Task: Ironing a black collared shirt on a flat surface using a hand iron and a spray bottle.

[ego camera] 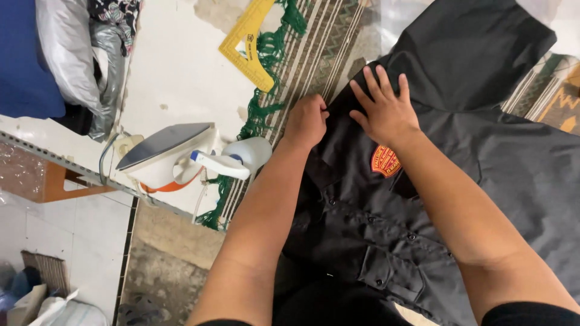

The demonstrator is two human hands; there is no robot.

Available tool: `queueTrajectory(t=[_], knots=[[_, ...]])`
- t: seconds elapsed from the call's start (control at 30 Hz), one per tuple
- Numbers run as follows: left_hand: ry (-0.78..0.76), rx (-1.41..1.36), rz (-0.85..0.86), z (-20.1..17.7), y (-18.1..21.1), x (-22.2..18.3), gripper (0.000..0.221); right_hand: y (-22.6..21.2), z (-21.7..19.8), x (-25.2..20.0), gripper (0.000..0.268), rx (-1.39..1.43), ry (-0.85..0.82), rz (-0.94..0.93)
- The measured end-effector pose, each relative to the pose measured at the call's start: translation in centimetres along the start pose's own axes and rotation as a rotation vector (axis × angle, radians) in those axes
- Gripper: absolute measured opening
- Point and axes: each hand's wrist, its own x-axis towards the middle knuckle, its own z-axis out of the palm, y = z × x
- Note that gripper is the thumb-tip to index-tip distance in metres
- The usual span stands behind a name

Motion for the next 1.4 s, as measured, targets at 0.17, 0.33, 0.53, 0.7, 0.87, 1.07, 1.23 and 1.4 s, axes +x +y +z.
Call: queueTrajectory(t=[0.17,0.33,0.53,0.7,0.87,1.07,1.23,1.4], knots=[[-0.037,-0.041,-0.087,-0.4,0.6,0.0,0.013,-0.1,-2.5,0.7,0.071,-0.061,-0.160,0.044],[-0.009,0.333,0.158,-2.3,5.3,-3.9,0.040,-0.9,2.5,-0.8,0.071,-0.028,0.128,-0.067],[-0.467,0.535,0.067,-3.7,7.7,-5.4,0.079,0.8,4.3,-0.5,0.071,-0.103,0.159,-0.036],[-0.365,0.450,0.077,-3.2,6.1,-5.9,0.090,4.1,5.9,-0.1,0.061,0.000,0.452,-0.097],[-0.120,0.330,0.061,-0.7,5.8,-5.0,0.051,9.2,2.9,-2.2,0.048,-0.095,0.959,0.425],[0.078,0.374,0.197,0.8,3.5,-4.7,0.047,15.1,7.4,-8.1,0.070,0.191,0.789,1.157],[0.122,0.344,0.225,0.5,3.8,-4.6,0.051,15.1,6.3,-15.4,0.065,0.152,0.797,0.993],[0.164,0.465,0.276,1.3,2.7,-4.0,0.049,19.1,9.8,-24.8,0.072,0.253,0.621,1.236]])
